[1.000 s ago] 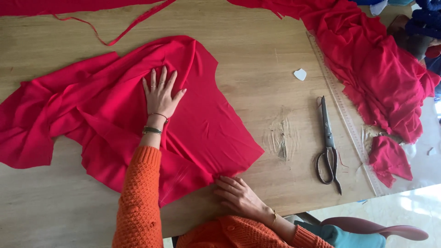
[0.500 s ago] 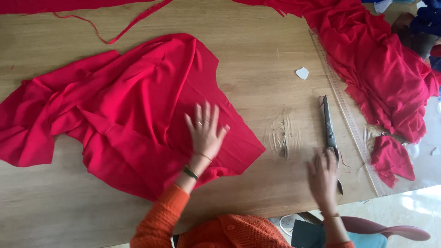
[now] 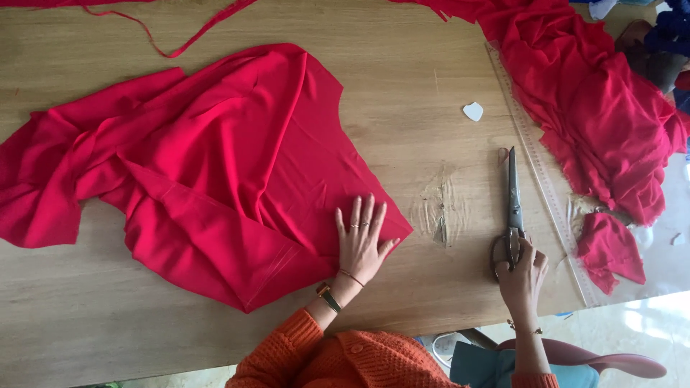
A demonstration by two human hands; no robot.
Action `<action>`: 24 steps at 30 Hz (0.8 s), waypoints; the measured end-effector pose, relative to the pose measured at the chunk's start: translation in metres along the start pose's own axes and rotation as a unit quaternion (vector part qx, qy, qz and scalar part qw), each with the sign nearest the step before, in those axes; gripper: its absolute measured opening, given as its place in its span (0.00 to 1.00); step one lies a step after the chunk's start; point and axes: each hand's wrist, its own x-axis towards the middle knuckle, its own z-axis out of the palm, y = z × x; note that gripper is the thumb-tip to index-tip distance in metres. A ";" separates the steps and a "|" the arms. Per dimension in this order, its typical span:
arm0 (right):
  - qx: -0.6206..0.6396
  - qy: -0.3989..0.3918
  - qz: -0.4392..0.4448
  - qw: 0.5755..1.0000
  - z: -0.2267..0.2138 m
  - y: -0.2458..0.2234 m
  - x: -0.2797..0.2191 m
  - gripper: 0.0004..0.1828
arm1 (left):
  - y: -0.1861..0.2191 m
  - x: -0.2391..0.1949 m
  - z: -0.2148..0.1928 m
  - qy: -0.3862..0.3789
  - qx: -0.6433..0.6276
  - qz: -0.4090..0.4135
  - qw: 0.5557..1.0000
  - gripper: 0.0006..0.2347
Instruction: Measuring and cutting pattern pieces from red fabric using a ruler and tailor shears on a workshop table.
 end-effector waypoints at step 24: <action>0.472 -0.461 0.000 0.752 -0.047 -0.094 -0.042 0.61 | 0.018 0.018 0.015 0.162 -0.158 0.126 0.966 0.09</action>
